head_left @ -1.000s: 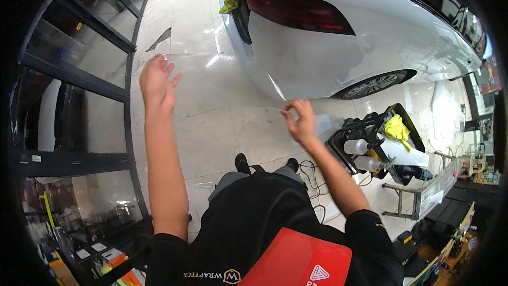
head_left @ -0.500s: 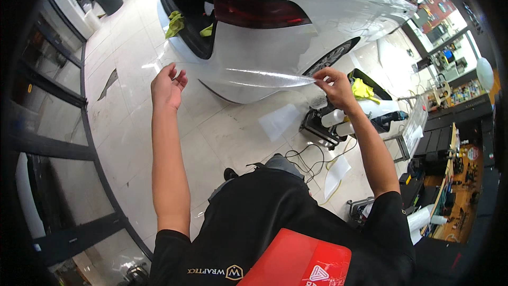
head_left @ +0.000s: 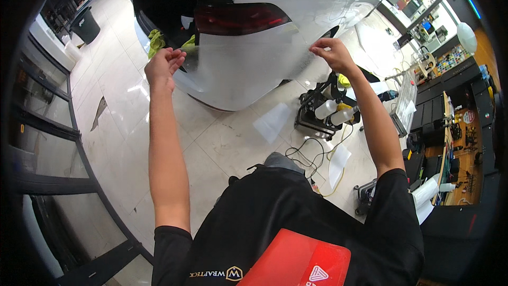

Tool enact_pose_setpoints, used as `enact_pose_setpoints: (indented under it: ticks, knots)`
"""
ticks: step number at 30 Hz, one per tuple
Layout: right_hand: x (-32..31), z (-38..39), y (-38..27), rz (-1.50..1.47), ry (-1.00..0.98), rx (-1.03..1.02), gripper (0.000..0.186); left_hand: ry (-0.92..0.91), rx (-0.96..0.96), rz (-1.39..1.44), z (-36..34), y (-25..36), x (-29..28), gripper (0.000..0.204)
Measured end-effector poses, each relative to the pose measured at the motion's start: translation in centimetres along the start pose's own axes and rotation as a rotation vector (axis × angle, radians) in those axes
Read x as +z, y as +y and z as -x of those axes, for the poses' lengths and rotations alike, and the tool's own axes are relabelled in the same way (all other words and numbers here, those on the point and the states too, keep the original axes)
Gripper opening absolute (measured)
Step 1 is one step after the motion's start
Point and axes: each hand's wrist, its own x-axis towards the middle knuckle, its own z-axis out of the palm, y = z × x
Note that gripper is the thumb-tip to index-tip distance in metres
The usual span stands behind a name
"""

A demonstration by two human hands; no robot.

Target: The person applies a transparent protective film to the rear bumper of a white car. They smooth the film with a squeegee, use a heat gun to conform it to the curves, wipe the surface with a cloth, and cut a new piece of film to cover the taillight area.

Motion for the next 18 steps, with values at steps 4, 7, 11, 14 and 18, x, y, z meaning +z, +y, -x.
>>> enact_pose_setpoints:
  ticks: [4, 7, 11, 14, 18]
  knots:
    - [-0.7, -1.9, 1.7, -0.051, -0.038, -0.003, 0.027, -0.139, 0.024, 0.016, -0.4, 1.2, 0.5, 0.027]
    - [-0.8, -3.0, 3.5, -0.115, -0.042, -0.026, 0.025, -0.142, 0.181, -0.253, 2.0, 2.1, 3.0, 0.028]
    - [-0.5, -5.4, 5.0, -0.152, -0.033, -0.051, 0.024, -0.11, 0.281, -0.447, 0.4, 2.6, 3.6, 0.024]
    - [-0.2, -6.9, 6.3, -0.188, -0.061, -0.05, 0.021, -0.07, 0.363, -0.521, -0.1, 2.5, 4.4, 0.021]
    - [0.6, -8.1, 8.0, -0.208, -0.028, -0.073, 0.021, 0.002, 0.468, -0.737, -0.1, 2.4, 5.6, 0.016]
